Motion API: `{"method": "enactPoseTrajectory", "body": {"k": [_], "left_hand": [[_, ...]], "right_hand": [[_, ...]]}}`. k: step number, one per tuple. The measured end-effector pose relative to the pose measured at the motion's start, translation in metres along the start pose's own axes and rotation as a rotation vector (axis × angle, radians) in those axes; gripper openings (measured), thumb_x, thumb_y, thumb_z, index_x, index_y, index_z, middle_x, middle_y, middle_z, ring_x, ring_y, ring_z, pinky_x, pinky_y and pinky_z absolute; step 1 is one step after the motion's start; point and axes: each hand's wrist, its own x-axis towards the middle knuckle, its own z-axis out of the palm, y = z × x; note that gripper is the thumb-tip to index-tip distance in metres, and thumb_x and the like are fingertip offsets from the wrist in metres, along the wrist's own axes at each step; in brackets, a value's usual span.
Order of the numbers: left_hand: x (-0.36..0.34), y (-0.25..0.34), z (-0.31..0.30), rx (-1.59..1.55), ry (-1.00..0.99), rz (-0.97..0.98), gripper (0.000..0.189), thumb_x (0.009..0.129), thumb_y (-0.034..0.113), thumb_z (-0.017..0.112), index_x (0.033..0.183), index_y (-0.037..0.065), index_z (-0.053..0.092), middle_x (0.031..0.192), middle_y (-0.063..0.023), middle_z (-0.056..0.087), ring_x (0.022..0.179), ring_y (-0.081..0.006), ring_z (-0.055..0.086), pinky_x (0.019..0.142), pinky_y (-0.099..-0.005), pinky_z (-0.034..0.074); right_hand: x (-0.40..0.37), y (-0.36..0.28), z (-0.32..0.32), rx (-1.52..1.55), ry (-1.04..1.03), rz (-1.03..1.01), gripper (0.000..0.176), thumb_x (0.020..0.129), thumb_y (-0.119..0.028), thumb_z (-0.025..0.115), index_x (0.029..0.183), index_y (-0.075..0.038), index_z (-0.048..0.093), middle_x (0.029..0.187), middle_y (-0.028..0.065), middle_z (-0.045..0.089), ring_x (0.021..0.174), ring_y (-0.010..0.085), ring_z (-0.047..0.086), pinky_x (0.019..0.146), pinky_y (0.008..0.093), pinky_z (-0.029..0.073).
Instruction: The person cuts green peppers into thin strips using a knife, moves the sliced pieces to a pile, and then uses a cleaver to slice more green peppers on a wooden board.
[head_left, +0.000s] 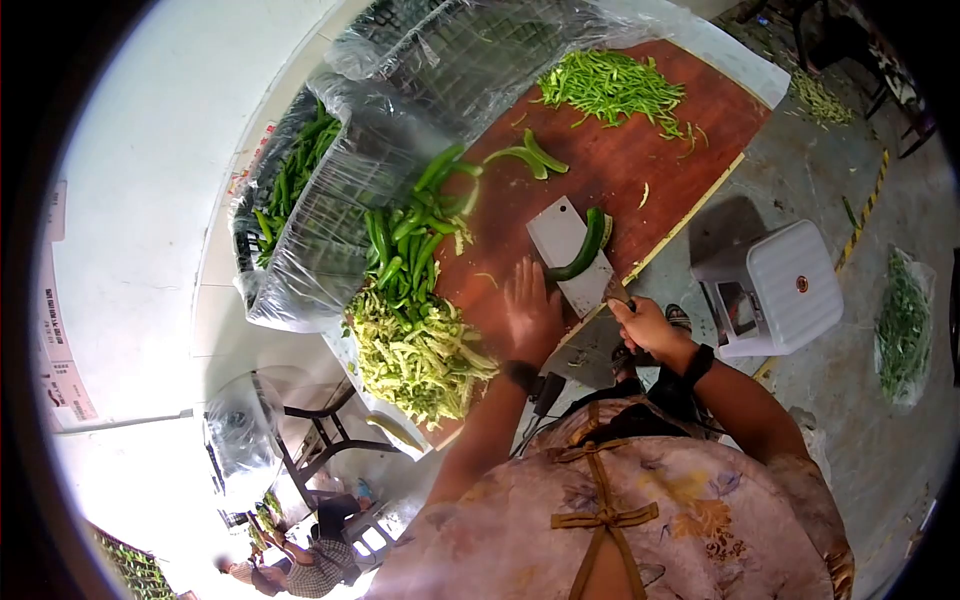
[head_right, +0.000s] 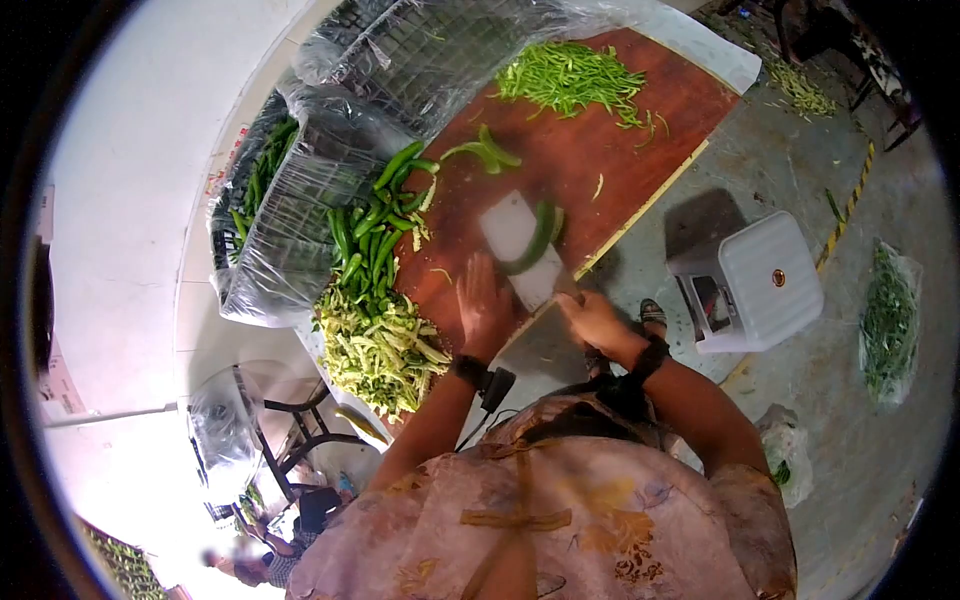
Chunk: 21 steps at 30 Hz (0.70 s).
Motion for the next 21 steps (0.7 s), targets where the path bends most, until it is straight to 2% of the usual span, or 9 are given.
{"method": "enactPoseTrajectory", "body": {"k": [2, 5, 9, 12, 14, 18, 20, 21], "left_hand": [[-0.007, -0.005, -0.012, 0.05, -0.138, 0.087, 0.058, 0.087, 0.02, 0.055, 0.136, -0.005, 0.036, 0.144, -0.0217, 0.034, 0.135, -0.0334, 0.03, 0.108, -0.0515, 0.023], [-0.015, -0.007, -0.019, 0.03, -0.206, 0.071, 0.059, 0.088, 0.023, 0.054, 0.136, -0.005, 0.035, 0.145, -0.0215, 0.032, 0.136, -0.0332, 0.028, 0.109, -0.0523, 0.021], [-0.019, -0.005, -0.011, -0.034, -0.205, 0.018, 0.06, 0.089, 0.027, 0.051, 0.137, -0.005, 0.033, 0.146, -0.0215, 0.031, 0.137, -0.0334, 0.027, 0.109, -0.0533, 0.018], [-0.019, -0.007, -0.011, 0.095, -0.241, 0.091, 0.062, 0.09, 0.029, 0.049, 0.138, -0.005, 0.031, 0.147, -0.0215, 0.029, 0.138, -0.0335, 0.025, 0.11, -0.0541, 0.016], [-0.015, 0.001, -0.019, -0.081, -0.222, -0.01, 0.062, 0.09, 0.028, 0.05, 0.139, -0.005, 0.03, 0.147, -0.0222, 0.028, 0.138, -0.0336, 0.024, 0.11, -0.0547, 0.015], [-0.014, 0.004, -0.021, -0.062, -0.207, 0.001, 0.062, 0.09, 0.028, 0.05, 0.139, -0.004, 0.03, 0.148, -0.0209, 0.027, 0.139, -0.0334, 0.022, 0.109, -0.0554, 0.016], [-0.012, 0.002, -0.018, 0.012, -0.168, 0.025, 0.057, 0.088, 0.025, 0.053, 0.136, -0.003, 0.038, 0.143, -0.0194, 0.036, 0.136, -0.0337, 0.029, 0.109, -0.0539, 0.02], [-0.009, 0.004, -0.019, 0.011, -0.165, 0.023, 0.057, 0.088, 0.025, 0.053, 0.136, -0.003, 0.038, 0.143, -0.0194, 0.036, 0.136, -0.0337, 0.029, 0.109, -0.0539, 0.02]], "right_hand": [[-0.008, 0.0, -0.013, -0.053, -0.023, -0.002, 0.035, 0.092, -0.038, 0.056, 0.08, -0.007, 0.046, 0.056, 0.0006, 0.043, 0.042, 0.0103, 0.04, 0.039, 0.0265, 0.035], [-0.031, -0.002, -0.022, -0.149, 0.046, -0.034, 0.035, 0.092, -0.038, 0.056, 0.079, -0.007, 0.046, 0.056, 0.0009, 0.044, 0.042, 0.0101, 0.041, 0.039, 0.0264, 0.035], [-0.021, 0.006, -0.008, -0.046, -0.032, 0.01, 0.035, 0.093, -0.037, 0.055, 0.08, -0.006, 0.047, 0.056, 0.0021, 0.046, 0.041, 0.0107, 0.042, 0.039, 0.0268, 0.035], [-0.002, -0.003, 0.013, -0.019, -0.069, 0.006, 0.032, 0.095, -0.033, 0.053, 0.082, -0.004, 0.047, 0.055, 0.0028, 0.045, 0.04, 0.0118, 0.043, 0.039, 0.0274, 0.035], [0.014, 0.002, 0.02, -0.05, -0.069, 0.013, 0.032, 0.095, -0.032, 0.053, 0.084, -0.003, 0.047, 0.055, 0.0029, 0.045, 0.04, 0.0119, 0.043, 0.038, 0.0275, 0.035], [0.018, 0.002, 0.025, -0.058, -0.062, 0.015, 0.032, 0.095, -0.032, 0.053, 0.088, -0.001, 0.047, 0.055, 0.0034, 0.045, 0.039, 0.0121, 0.043, 0.036, 0.0278, 0.035], [0.015, 0.001, 0.027, -0.087, -0.029, 0.003, 0.032, 0.094, -0.032, 0.054, 0.088, -0.002, 0.047, 0.054, 0.0034, 0.045, 0.039, 0.0122, 0.043, 0.035, 0.028, 0.035], [0.014, 0.0, 0.029, -0.108, 0.004, -0.007, 0.031, 0.094, -0.032, 0.054, 0.088, -0.002, 0.047, 0.054, 0.0034, 0.045, 0.039, 0.0123, 0.042, 0.035, 0.0281, 0.035]]}}
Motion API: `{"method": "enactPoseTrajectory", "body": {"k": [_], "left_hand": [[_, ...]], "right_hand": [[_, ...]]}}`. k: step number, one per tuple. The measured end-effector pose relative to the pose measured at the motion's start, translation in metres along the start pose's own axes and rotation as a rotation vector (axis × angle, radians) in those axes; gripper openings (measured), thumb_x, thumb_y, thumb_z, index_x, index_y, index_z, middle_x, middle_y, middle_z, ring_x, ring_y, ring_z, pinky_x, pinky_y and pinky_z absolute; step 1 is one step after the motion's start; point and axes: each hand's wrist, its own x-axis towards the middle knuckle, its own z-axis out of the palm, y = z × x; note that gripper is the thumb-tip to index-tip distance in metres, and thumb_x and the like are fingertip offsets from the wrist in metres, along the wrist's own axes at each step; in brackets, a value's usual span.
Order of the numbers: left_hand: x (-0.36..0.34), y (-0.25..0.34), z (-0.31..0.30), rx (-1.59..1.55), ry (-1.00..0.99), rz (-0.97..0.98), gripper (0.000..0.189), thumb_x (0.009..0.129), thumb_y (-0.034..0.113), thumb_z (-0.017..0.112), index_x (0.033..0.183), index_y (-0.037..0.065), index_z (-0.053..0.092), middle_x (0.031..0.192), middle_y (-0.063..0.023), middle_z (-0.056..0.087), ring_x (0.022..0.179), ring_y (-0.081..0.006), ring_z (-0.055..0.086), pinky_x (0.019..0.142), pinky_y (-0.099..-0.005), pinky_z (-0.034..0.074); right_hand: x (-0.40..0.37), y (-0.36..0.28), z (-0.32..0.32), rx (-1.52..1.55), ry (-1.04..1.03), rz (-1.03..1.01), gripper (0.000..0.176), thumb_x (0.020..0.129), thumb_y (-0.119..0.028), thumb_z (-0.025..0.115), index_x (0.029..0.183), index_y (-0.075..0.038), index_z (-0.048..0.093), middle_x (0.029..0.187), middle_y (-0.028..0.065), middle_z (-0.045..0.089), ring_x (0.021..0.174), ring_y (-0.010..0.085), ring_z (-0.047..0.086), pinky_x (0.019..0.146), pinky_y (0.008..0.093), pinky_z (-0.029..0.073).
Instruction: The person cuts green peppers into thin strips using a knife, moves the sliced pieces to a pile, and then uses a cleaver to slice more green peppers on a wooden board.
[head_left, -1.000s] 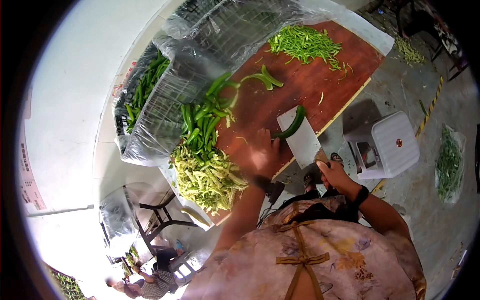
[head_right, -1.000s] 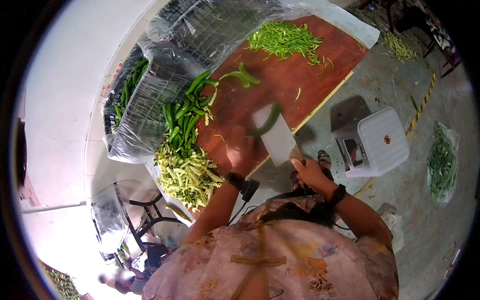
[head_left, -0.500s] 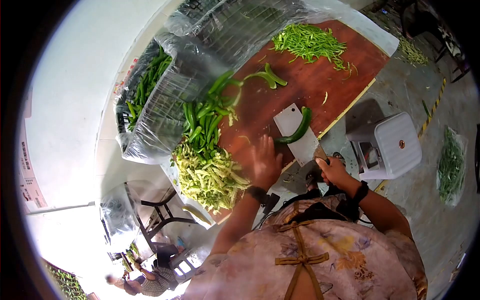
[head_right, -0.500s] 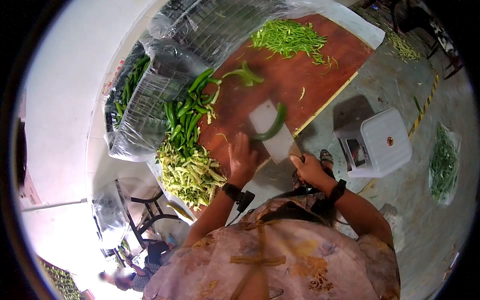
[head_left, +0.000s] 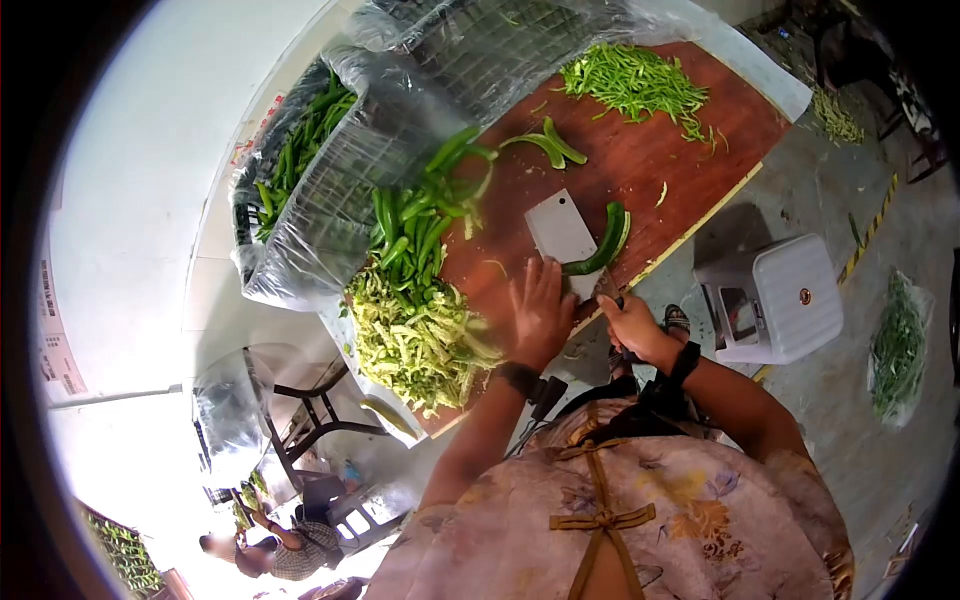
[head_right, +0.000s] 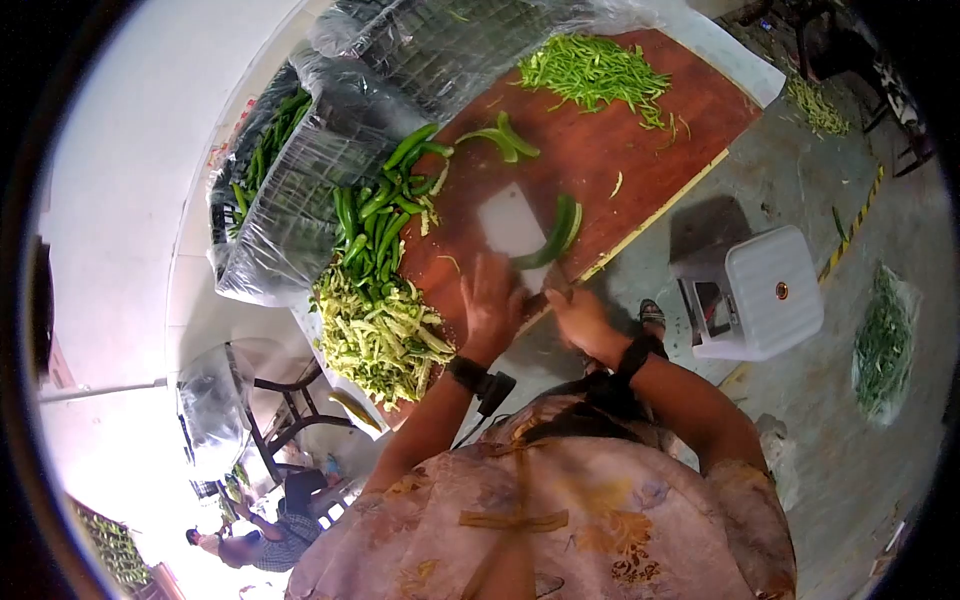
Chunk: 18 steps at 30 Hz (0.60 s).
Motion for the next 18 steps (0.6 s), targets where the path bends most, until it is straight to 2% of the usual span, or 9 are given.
{"method": "enactPoseTrajectory", "body": {"k": [2, 4, 6, 7, 9, 11, 15, 17, 18], "left_hand": [[0.009, 0.006, -0.001, -0.082, 0.171, 0.084, 0.045, 0.085, 0.019, 0.057, 0.125, -0.001, 0.051, 0.128, -0.0165, 0.052, 0.123, -0.0334, 0.044, 0.102, -0.05, 0.032], [0.019, 0.006, 0.006, -0.121, 0.187, 0.082, 0.042, 0.081, 0.02, 0.061, 0.117, 0.0, 0.055, 0.118, -0.0156, 0.056, 0.113, -0.0327, 0.048, 0.095, -0.0479, 0.036], [0.027, 0.007, 0.009, -0.16, 0.2, 0.075, 0.039, 0.077, 0.021, 0.065, 0.11, 0.0, 0.059, 0.108, -0.0146, 0.06, 0.104, -0.032, 0.053, 0.089, -0.0458, 0.039], [0.031, 0.007, 0.009, -0.185, 0.206, 0.111, 0.041, 0.074, 0.023, 0.067, 0.106, 0.0, 0.06, 0.103, -0.0145, 0.059, 0.099, -0.0316, 0.053, 0.084, -0.0453, 0.04], [0.035, 0.006, 0.003, -0.206, 0.223, 0.142, 0.043, 0.07, 0.026, 0.07, 0.103, 0.0, 0.06, 0.099, -0.0144, 0.058, 0.095, -0.0313, 0.053, 0.08, -0.0447, 0.041], [0.037, 0.003, -0.008, -0.206, 0.187, 0.234, 0.05, 0.065, 0.032, 0.075, 0.101, 0.0, 0.06, 0.097, -0.014, 0.058, 0.095, -0.0322, 0.053, 0.081, -0.0439, 0.042], [0.04, 0.005, -0.031, -0.177, 0.334, 0.206, 0.044, 0.074, 0.028, 0.069, 0.103, -0.003, 0.06, 0.097, -0.0155, 0.059, 0.094, -0.0343, 0.055, 0.083, -0.0431, 0.044], [0.052, -0.019, 0.002, -1.133, 0.367, -0.545, 0.037, 0.083, 0.022, 0.061, 0.107, -0.006, 0.058, 0.098, -0.0198, 0.061, 0.094, -0.037, 0.057, 0.085, -0.0417, 0.045], [0.058, -0.018, -0.009, -1.136, 0.376, -0.547, 0.037, 0.083, 0.022, 0.061, 0.107, -0.006, 0.058, 0.098, -0.0198, 0.061, 0.094, -0.037, 0.057, 0.085, -0.0417, 0.045]], "right_hand": [[0.0, 0.0, 0.002, -0.016, 0.019, 0.016, 0.032, 0.094, -0.033, 0.055, 0.087, -0.003, 0.047, 0.054, 0.0033, 0.045, 0.039, 0.0124, 0.042, 0.035, 0.0283, 0.035], [0.005, 0.006, 0.001, -0.035, 0.045, 0.031, 0.032, 0.094, -0.033, 0.055, 0.086, -0.003, 0.047, 0.054, 0.0032, 0.045, 0.038, 0.0125, 0.042, 0.035, 0.0285, 0.035], [0.007, 0.009, 0.002, 0.012, 0.06, -0.049, 0.044, 0.093, -0.036, 0.053, 0.064, -0.003, 0.051, 0.046, 0.006, 0.046, 0.034, 0.0179, 0.043, 0.034, 0.0342, 0.032], [0.005, 0.006, 0.001, 0.005, 0.058, -0.051, 0.044, 0.093, -0.036, 0.053, 0.064, -0.003, 0.051, 0.046, 0.006, 0.046, 0.034, 0.0179, 0.043, 0.034, 0.0342, 0.032], [0.001, -0.002, -0.002, 0.068, -0.036, -0.003, 0.035, 0.093, -0.035, 0.055, 0.082, -0.004, 0.046, 0.054, 0.003, 0.045, 0.037, 0.0125, 0.042, 0.034, 0.029, 0.034], [0.0, -0.005, -0.003, 0.066, -0.041, -0.008, 0.035, 0.093, -0.036, 0.055, 0.081, -0.004, 0.046, 0.054, 0.0028, 0.044, 0.037, 0.0123, 0.042, 0.034, 0.029, 0.034], [0.003, -0.001, -0.007, -0.038, -0.024, -0.028, 0.036, 0.093, -0.037, 0.055, 0.08, -0.005, 0.046, 0.053, 0.002, 0.044, 0.037, 0.0119, 0.042, 0.034, 0.029, 0.034], [0.004, -0.003, -0.007, -0.046, -0.02, -0.019, 0.036, 0.093, -0.037, 0.056, 0.079, -0.005, 0.046, 0.053, 0.0019, 0.045, 0.037, 0.0118, 0.042, 0.034, 0.029, 0.034], [0.004, -0.004, -0.007, -0.048, -0.014, -0.007, 0.037, 0.092, -0.037, 0.056, 0.079, -0.005, 0.046, 0.054, 0.0019, 0.045, 0.037, 0.0117, 0.042, 0.034, 0.0291, 0.034]]}}
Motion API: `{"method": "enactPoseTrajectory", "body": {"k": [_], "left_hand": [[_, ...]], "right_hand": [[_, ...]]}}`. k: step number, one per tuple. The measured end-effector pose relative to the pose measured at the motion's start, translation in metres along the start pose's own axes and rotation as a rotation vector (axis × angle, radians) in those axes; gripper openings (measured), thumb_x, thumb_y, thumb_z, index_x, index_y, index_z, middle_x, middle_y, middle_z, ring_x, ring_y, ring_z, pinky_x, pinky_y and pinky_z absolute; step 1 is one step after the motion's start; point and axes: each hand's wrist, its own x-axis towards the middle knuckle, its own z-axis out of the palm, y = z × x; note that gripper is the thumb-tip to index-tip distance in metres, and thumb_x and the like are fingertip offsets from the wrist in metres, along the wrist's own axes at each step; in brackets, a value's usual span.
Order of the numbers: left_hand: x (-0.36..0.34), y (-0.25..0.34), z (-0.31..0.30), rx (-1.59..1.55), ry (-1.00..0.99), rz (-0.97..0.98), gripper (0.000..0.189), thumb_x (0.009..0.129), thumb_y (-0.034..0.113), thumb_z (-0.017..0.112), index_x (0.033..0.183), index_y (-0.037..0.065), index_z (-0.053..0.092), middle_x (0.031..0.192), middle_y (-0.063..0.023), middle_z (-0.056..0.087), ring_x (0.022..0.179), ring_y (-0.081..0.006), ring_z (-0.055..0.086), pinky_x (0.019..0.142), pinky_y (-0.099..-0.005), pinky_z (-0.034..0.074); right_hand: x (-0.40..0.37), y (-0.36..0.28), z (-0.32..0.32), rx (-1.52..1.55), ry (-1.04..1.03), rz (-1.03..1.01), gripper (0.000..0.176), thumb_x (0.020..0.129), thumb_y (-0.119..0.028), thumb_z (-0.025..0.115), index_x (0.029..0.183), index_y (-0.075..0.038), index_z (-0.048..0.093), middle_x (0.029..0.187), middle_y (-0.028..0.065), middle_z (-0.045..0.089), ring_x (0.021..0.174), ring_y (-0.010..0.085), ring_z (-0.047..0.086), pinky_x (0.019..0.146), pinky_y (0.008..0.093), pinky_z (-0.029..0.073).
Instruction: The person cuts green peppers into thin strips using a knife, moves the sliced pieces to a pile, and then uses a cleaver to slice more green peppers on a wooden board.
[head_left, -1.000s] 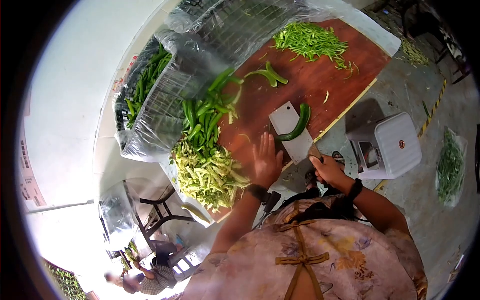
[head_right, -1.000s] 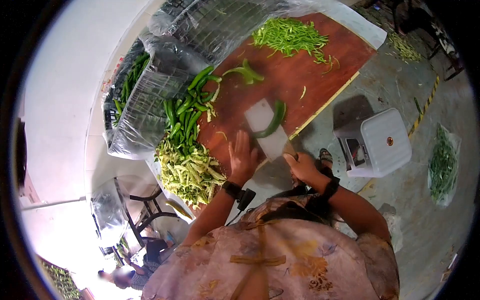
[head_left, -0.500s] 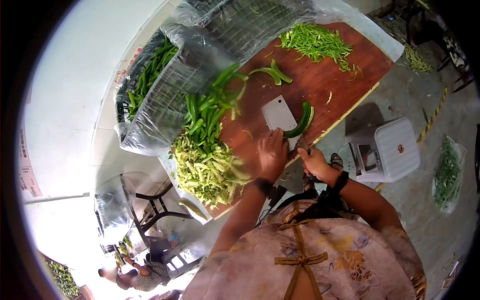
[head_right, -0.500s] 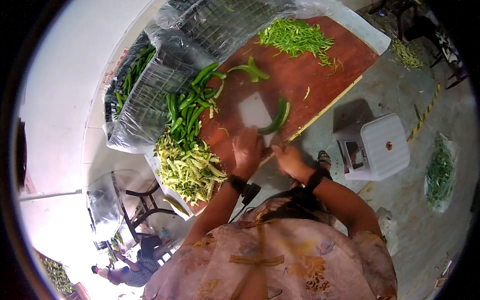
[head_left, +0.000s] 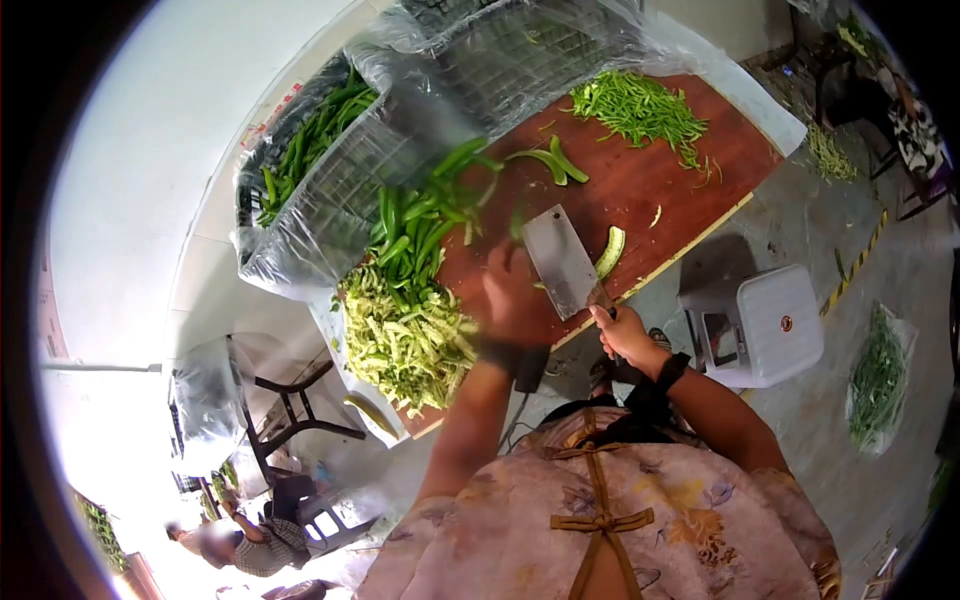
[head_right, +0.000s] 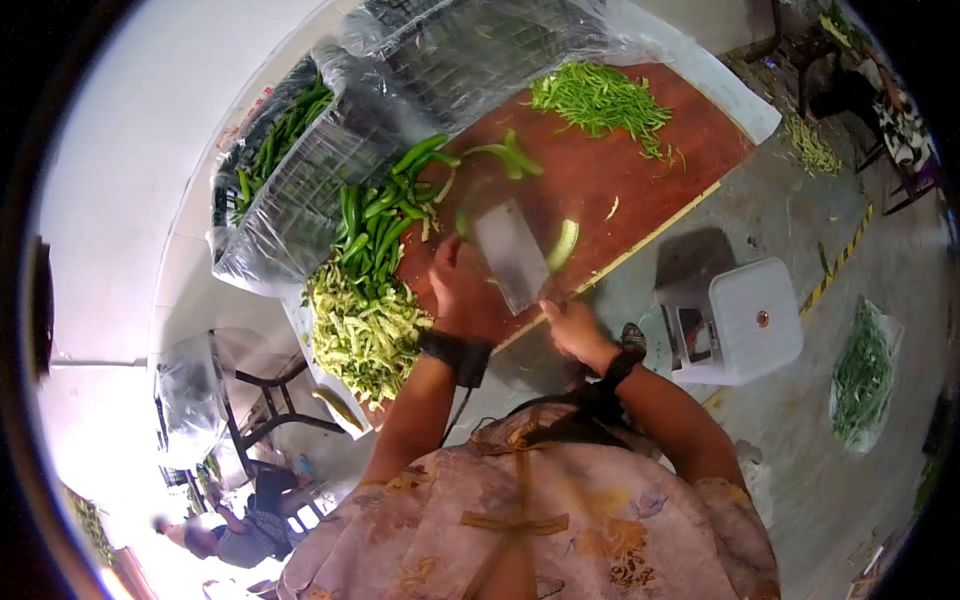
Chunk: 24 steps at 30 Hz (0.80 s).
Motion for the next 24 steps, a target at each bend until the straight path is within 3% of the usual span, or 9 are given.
{"method": "enactPoseTrajectory", "body": {"k": [2, 4, 6, 8, 10, 17, 20, 22, 24], "left_hand": [[0.009, 0.037, -0.015, 0.169, 0.113, 0.003, 0.033, 0.088, 0.015, 0.053, 0.112, -0.007, 0.056, 0.099, -0.0245, 0.062, 0.094, -0.0387, 0.058, 0.085, -0.0414, 0.046], [0.024, -0.003, -0.037, 0.484, 0.23, 0.177, 0.031, 0.084, 0.013, 0.055, 0.112, -0.001, 0.058, 0.1, -0.0189, 0.061, 0.091, -0.0327, 0.059, 0.087, -0.0408, 0.046], [0.02, -0.008, -0.044, 0.763, 0.351, 0.559, 0.027, 0.081, 0.011, 0.059, 0.106, 0.001, 0.061, 0.099, -0.0165, 0.062, 0.095, -0.034, 0.058, 0.089, -0.0423, 0.044], [0.003, -0.008, -0.042, 0.747, 0.263, 0.525, 0.027, 0.077, 0.011, 0.062, 0.104, 0.004, 0.062, 0.101, -0.0144, 0.061, 0.097, -0.0353, 0.055, 0.086, -0.044, 0.044], [-0.004, -0.025, -0.037, 0.78, -0.229, 0.742, 0.03, 0.076, 0.01, 0.061, 0.106, 0.005, 0.06, 0.103, -0.0141, 0.059, 0.096, -0.0333, 0.055, 0.081, -0.0405, 0.046], [-0.043, -0.024, 0.002, 0.786, -0.274, 0.651, 0.02, 0.077, 0.012, 0.063, 0.096, 0.007, 0.059, 0.099, -0.0134, 0.059, 0.093, -0.0322, 0.056, 0.077, -0.0418, 0.046], [-0.056, -0.01, 0.021, 0.519, -0.27, 0.288, 0.017, 0.077, 0.014, 0.063, 0.093, 0.008, 0.058, 0.095, -0.0127, 0.058, 0.087, -0.0324, 0.057, 0.073, -0.0434, 0.046], [-0.059, 0.01, 0.03, 0.881, -0.326, 0.24, 0.019, 0.078, 0.016, 0.062, 0.095, 0.01, 0.057, 0.092, -0.0123, 0.058, 0.083, -0.0334, 0.058, 0.072, -0.0438, 0.046], [-0.064, 0.003, 0.034, 0.823, -0.244, 0.32, 0.02, 0.078, 0.017, 0.062, 0.095, 0.009, 0.057, 0.092, -0.0117, 0.058, 0.083, -0.0333, 0.058, 0.072, -0.0441, 0.046]], "right_hand": [[-0.005, -0.005, -0.001, 0.004, -0.007, -0.039, 0.036, 0.092, -0.037, 0.057, 0.08, -0.005, 0.046, 0.054, 0.0018, 0.045, 0.038, 0.0114, 0.042, 0.034, 0.0289, 0.034], [-0.011, -0.014, -0.005, 0.008, -0.014, -0.085, 0.035, 0.092, -0.036, 0.057, 0.081, -0.004, 0.047, 0.054, 0.0016, 0.045, 0.038, 0.0111, 0.042, 0.035, 0.0288, 0.034], [-0.017, -0.019, -0.02, -0.086, 0.085, -0.191, 0.031, 0.092, -0.033, 0.057, 0.083, -0.004, 0.047, 0.054, 0.0012, 0.045, 0.039, 0.0101, 0.041, 0.036, 0.0285, 0.033], [-0.021, -0.015, -0.045, -0.21, 0.168, -0.326, 0.028, 0.092, -0.029, 0.057, 0.09, -0.002, 0.05, 0.057, 0.0012, 0.047, 0.043, 0.009, 0.043, 0.039, 0.0268, 0.035], [-0.051, -0.032, -0.07, -0.263, 0.203, -0.312, 0.031, 0.087, -0.023, 0.058, 0.106, 0.002, 0.055, 0.061, 0.0093, 0.056, 0.055, 0.0172, 0.057, 0.052, 0.0324, 0.045], [-0.12, -0.017, -0.114, -0.468, 0.339, -0.444, 0.029, 0.08, -0.009, 0.06, 0.107, 0.001, 0.055, 0.063, 0.0138, 0.057, 0.055, 0.024, 0.058, 0.054, 0.0353, 0.046], [-0.138, -0.023, -0.108, -0.813, 0.38, -0.447, 0.034, 0.077, -0.006, 0.06, 0.11, 0.0, 0.056, 0.073, 0.0176, 0.061, 0.061, 0.0306, 0.061, 0.058, 0.0385, 0.047], [-0.138, -0.022, -0.108, -1.118, 0.431, -0.742, 0.042, 0.074, -0.005, 0.061, 0.116, -0.002, 0.056, 0.086, 0.021, 0.063, 0.071, 0.0352, 0.062, 0.063, 0.0421, 0.049], [-0.14, -0.028, -0.109, -1.214, 0.4, -0.72, 0.048, 0.072, -0.006, 0.063, 0.119, -0.004, 0.056, 0.087, 0.0191, 0.061, 0.075, 0.0342, 0.062, 0.064, 0.0433, 0.049]]}}
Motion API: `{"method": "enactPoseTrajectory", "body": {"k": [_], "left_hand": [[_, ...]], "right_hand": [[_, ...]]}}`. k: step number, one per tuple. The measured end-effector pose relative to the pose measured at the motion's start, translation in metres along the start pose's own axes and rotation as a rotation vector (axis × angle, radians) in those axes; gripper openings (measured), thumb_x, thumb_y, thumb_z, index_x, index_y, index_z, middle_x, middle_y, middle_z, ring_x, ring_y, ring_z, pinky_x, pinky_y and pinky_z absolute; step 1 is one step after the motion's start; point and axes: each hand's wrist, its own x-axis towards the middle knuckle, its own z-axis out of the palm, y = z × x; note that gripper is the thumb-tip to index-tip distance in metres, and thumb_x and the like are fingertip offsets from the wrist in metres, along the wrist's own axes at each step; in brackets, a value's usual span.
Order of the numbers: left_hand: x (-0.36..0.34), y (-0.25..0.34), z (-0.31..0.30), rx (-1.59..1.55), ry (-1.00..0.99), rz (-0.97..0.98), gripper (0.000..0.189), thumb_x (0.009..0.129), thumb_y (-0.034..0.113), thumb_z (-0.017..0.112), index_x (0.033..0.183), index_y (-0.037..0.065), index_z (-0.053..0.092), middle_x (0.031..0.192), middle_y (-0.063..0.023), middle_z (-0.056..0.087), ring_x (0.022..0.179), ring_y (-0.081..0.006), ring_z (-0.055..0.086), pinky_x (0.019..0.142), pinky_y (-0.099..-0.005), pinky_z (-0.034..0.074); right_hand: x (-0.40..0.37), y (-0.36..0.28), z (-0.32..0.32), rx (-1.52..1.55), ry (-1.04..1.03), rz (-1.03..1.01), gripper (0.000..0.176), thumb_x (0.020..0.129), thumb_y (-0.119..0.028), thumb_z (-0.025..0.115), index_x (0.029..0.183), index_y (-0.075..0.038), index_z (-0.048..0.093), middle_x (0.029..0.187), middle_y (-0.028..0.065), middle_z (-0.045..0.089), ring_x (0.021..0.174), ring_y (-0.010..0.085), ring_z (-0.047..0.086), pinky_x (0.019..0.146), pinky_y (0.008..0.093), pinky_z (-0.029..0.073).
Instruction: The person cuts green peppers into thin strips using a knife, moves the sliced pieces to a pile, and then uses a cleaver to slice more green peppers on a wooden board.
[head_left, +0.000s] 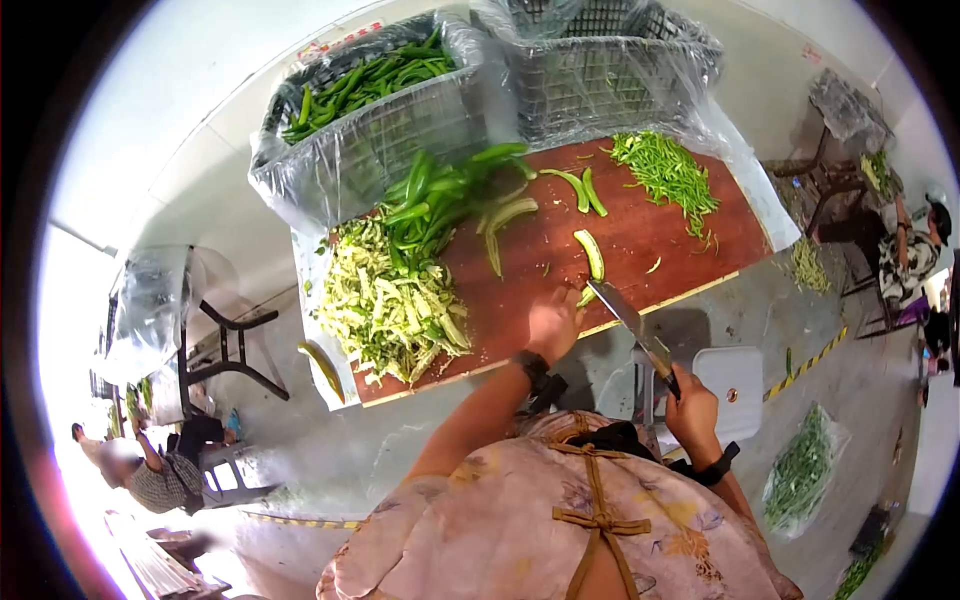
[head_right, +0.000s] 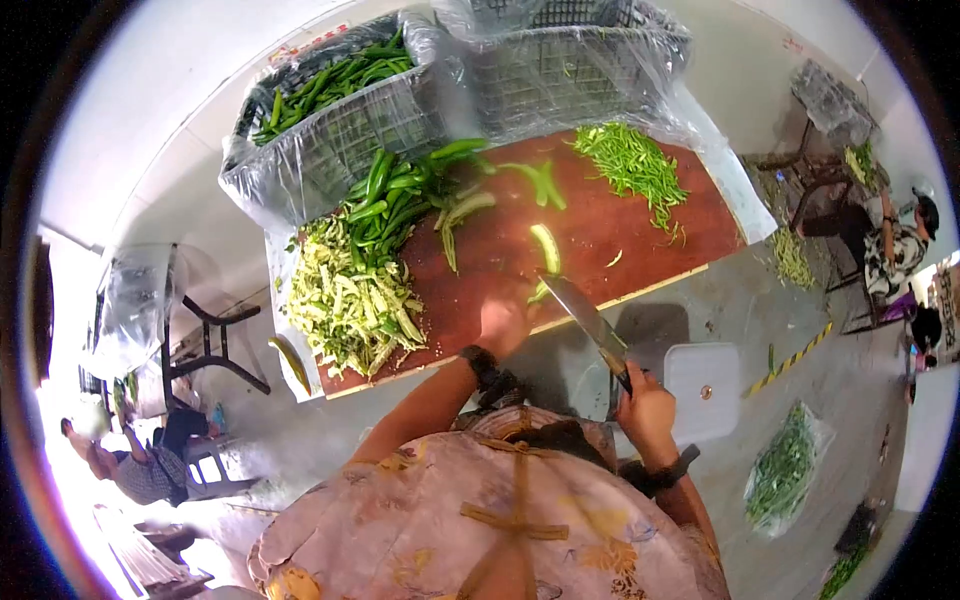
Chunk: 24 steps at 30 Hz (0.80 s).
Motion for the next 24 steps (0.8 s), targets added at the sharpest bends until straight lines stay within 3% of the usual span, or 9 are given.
{"method": "enactPoseTrajectory", "body": {"k": [3, 7, 10, 15, 21, 24], "left_hand": [[-0.002, -0.002, 0.014, -0.038, 0.128, 0.036, 0.02, 0.077, 0.018, 0.062, 0.094, 0.009, 0.056, 0.09, -0.0107, 0.058, 0.082, -0.0332, 0.058, 0.072, -0.0445, 0.046], [-0.004, -0.007, 0.035, -0.064, 0.247, 0.017, 0.02, 0.074, 0.018, 0.063, 0.091, 0.01, 0.056, 0.088, -0.0096, 0.057, 0.081, -0.0322, 0.058, 0.07, -0.0443, 0.045], [-0.001, -0.008, 0.042, 0.097, 0.25, 0.021, 0.018, 0.075, 0.017, 0.062, 0.091, 0.011, 0.056, 0.088, -0.0096, 0.058, 0.079, -0.0314, 0.058, 0.069, -0.0439, 0.044], [-0.005, -0.002, 0.039, 0.096, 0.282, 0.006, 0.017, 0.075, 0.015, 0.058, 0.091, 0.011, 0.056, 0.087, -0.0101, 0.059, 0.08, -0.0307, 0.058, 0.069, -0.0436, 0.044], [-0.005, 0.003, 0.041, 0.111, 0.298, -0.024, 0.018, 0.076, 0.013, 0.056, 0.093, 0.01, 0.056, 0.087, -0.0109, 0.059, 0.083, -0.031, 0.058, 0.07, -0.044, 0.043], [-0.007, 0.004, 0.041, 0.126, 0.32, -0.025, 0.02, 0.076, 0.014, 0.057, 0.096, 0.01, 0.057, 0.088, -0.0111, 0.06, 0.084, -0.0313, 0.058, 0.071, -0.0446, 0.043]], "right_hand": [[0.004, 0.005, -0.006, -0.216, -0.055, -0.036, 0.054, 0.072, -0.005, 0.064, 0.125, -0.008, 0.054, 0.08, 0.0143, 0.057, 0.07, 0.0341, 0.059, 0.06, 0.0439, 0.047], [0.004, 0.015, -0.011, -0.237, -0.087, -0.117, 0.056, 0.072, -0.005, 0.064, 0.127, -0.01, 0.053, 0.08, 0.015, 0.056, 0.07, 0.0337, 0.058, 0.061, 0.0435, 0.047], [0.006, 0.021, -0.014, -0.199, -0.116, -0.134, 0.053, 0.075, -0.006, 0.059, 0.127, -0.012, 0.055, 0.08, 0.0156, 0.055, 0.073, 0.0331, 0.058, 0.061, 0.0427, 0.048], [0.016, 0.027, -0.028, -0.192, -0.173, -0.173, 0.057, 0.073, -0.01, 0.067, 0.128, -0.014, 0.053, 0.078, 0.0162, 0.057, 0.069, 0.0344, 0.058, 0.062, 0.0435, 0.047], [0.019, 0.028, -0.031, -0.089, -0.318, -0.162, 0.055, 0.074, -0.014, 0.068, 0.127, -0.014, 0.054, 0.076, 0.0191, 0.061, 0.068, 0.0377, 0.06, 0.062, 0.0453, 0.047], [0.018, 0.026, -0.03, -0.069, -0.293, -0.188, 0.057, 0.078, -0.021, 0.066, 0.132, -0.019, 0.049, 0.075, 0.0209, 0.061, 0.067, 0.0373, 0.06, 0.061, 0.0474, 0.047]]}}
